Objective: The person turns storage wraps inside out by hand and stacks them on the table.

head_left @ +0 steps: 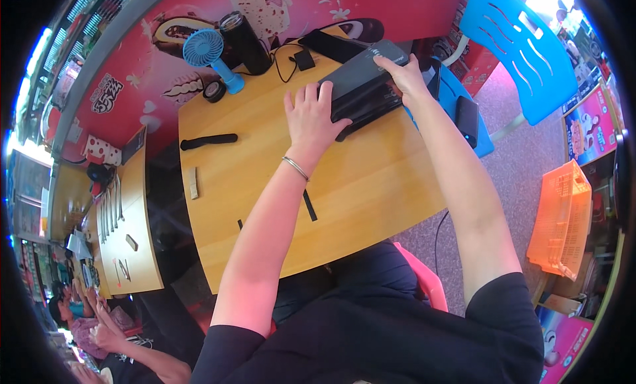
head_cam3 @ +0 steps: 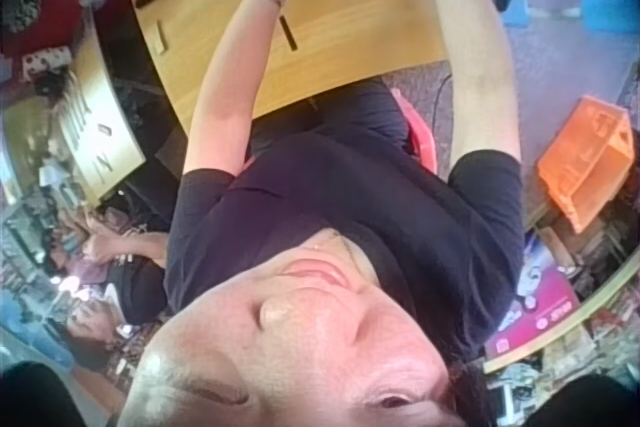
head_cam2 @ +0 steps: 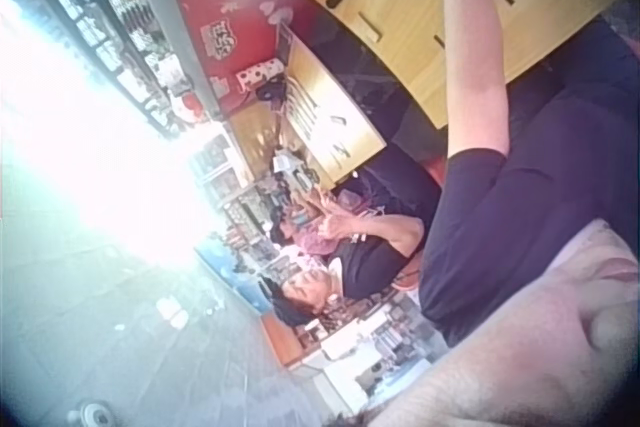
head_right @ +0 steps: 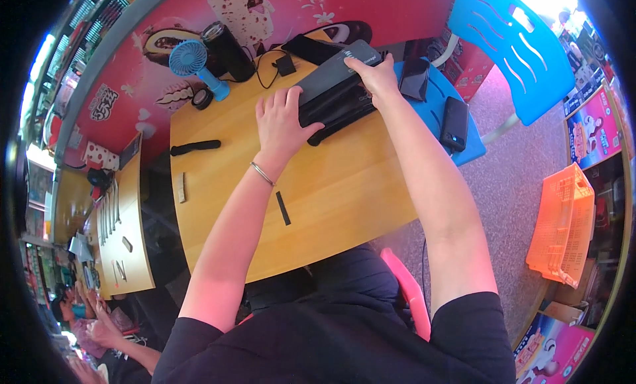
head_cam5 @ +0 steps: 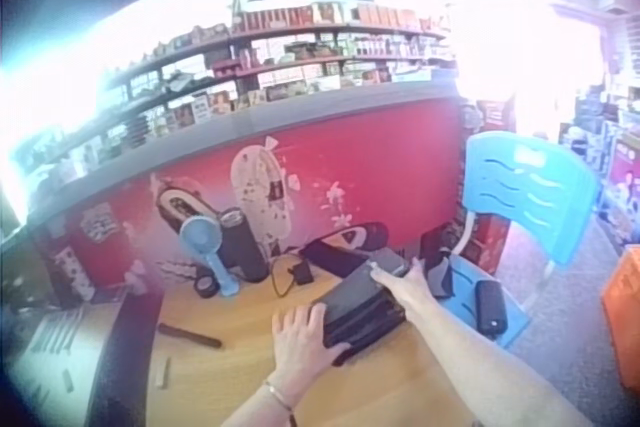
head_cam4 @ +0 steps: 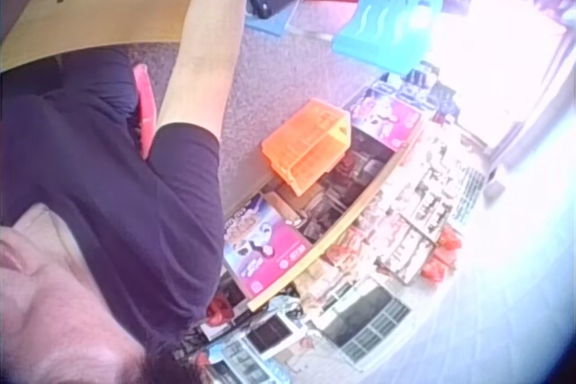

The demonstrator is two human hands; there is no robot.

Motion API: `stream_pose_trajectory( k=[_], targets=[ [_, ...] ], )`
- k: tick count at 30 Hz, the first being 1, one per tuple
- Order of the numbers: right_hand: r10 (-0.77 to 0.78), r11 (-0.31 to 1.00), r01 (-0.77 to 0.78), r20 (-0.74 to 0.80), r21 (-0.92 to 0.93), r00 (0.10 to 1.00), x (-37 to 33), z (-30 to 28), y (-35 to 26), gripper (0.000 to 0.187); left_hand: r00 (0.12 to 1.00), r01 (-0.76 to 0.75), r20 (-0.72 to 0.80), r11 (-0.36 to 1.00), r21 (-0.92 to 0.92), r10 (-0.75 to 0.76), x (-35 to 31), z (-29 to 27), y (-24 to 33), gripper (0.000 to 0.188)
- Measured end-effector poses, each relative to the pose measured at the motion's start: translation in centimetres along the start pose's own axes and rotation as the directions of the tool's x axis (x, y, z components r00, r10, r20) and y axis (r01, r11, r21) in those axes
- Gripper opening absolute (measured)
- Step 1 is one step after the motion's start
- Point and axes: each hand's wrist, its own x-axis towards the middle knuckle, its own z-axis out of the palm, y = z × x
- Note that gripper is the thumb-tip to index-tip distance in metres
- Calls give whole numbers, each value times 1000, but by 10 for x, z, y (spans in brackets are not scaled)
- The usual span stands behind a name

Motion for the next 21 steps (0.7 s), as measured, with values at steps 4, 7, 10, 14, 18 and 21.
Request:
stream_pose_trajectory(
  k=[4, 7, 10, 14, 18, 21],
  targets=[
    [44, 999, -44, -41, -4, 998, -11, 3, -11, 120, 999, 0, -47, 1000, -16, -1, 1, -3, -1, 73],
    [21, 999, -19, -66, 32, 998, -11, 7, -13, 119, 997, -2, -80, 1000, 3, 2, 1, -3, -3, 73],
    [-23, 997, 29, -76, 76, 997, -9, 12, -15, 105, 994, 6, -113, 1000, 12, -5, 2, -5, -4, 71],
    [-112, 990, 115, -31, 87, 993, -10, 14, -19, 82, 988, 15, -154, 1000, 13, -13, 1, -7, -6, 68],
    [-125, 986, 130, -54, 101, 991, -26, 28, -39, 76, 974, 8, -226, 1000, 9, -6, 3, -25, -19, 66],
    [-97, 990, 94, 25, 108, 995, -45, 38, -57, 72, 958, -43, -285, 999, -14, 37, 1, -50, -38, 68]
  ],
)
